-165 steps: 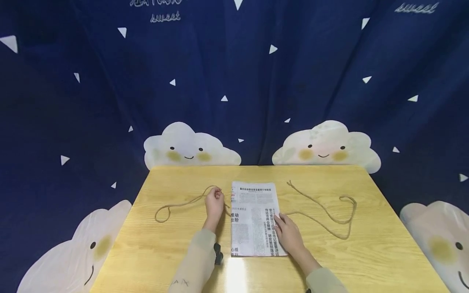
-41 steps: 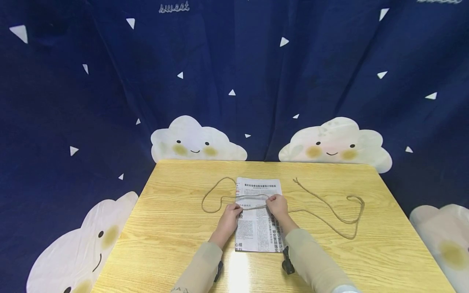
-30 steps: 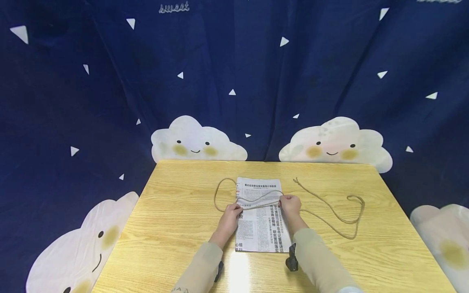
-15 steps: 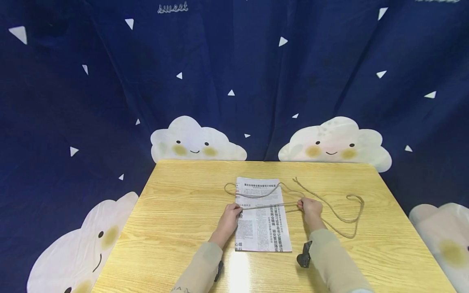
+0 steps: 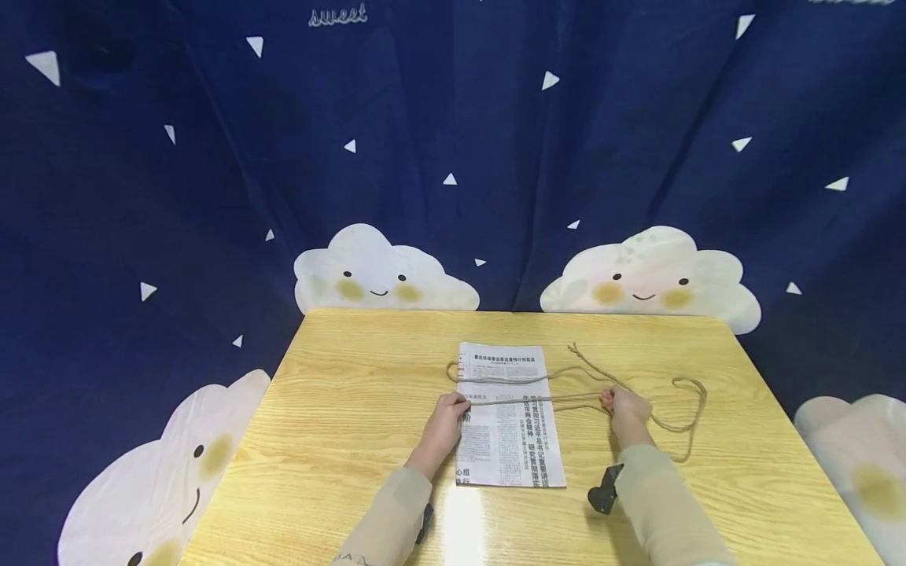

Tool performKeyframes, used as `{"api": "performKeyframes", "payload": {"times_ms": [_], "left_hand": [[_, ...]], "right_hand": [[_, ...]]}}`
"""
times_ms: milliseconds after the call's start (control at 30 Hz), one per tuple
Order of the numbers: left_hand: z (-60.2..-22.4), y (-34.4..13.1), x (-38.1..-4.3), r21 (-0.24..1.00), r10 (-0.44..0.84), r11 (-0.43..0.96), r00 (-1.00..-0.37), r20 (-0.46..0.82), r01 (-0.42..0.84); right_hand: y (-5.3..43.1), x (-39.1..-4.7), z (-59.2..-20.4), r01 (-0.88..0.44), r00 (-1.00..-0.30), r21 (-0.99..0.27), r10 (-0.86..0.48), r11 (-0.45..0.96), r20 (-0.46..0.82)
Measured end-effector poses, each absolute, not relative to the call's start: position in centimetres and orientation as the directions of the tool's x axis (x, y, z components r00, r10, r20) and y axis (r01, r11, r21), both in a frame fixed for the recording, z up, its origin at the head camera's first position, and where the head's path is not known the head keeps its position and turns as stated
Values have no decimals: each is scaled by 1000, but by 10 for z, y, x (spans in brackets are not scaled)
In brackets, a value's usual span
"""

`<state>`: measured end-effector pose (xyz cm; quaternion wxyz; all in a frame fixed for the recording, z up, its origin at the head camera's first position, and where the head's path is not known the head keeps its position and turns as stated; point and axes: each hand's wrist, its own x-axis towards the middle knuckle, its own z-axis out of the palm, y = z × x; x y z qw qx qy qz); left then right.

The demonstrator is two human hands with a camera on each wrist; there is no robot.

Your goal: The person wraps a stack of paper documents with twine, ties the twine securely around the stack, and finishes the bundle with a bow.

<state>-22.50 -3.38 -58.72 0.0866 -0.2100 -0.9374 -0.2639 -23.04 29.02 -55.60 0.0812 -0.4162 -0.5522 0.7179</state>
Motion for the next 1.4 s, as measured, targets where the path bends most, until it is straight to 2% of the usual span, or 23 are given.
{"api": "performKeyframes", "payload": {"times_ms": [300, 567, 767, 1033, 1267, 1400], "left_hand": [[-588, -35, -225, 459, 351, 770, -894, 276, 444], [-590, -34, -226, 445, 356, 776, -893, 277, 447], [-588, -33, -225, 450, 353, 775, -894, 275, 444], [-590, -32, -225, 431, 365, 781, -891, 270, 451], [-589, -30, -224, 428, 362, 782, -889, 280, 453], [-588, -30, -224, 430, 360, 783, -891, 278, 450]], "right_hand": [[308, -222, -555, 368, -614, -838, 572, -404, -545], [315, -221, -557, 357, -525, -829, 641, -431, -560], [315, -216, -557, 338, -512, -828, 651, -447, -560], [314, -215, -559, 363, -450, -824, 693, -434, -563], [313, -213, -559, 386, -442, -823, 699, -417, -562], [313, -209, -559, 429, -485, -834, 690, -347, -537]]}}
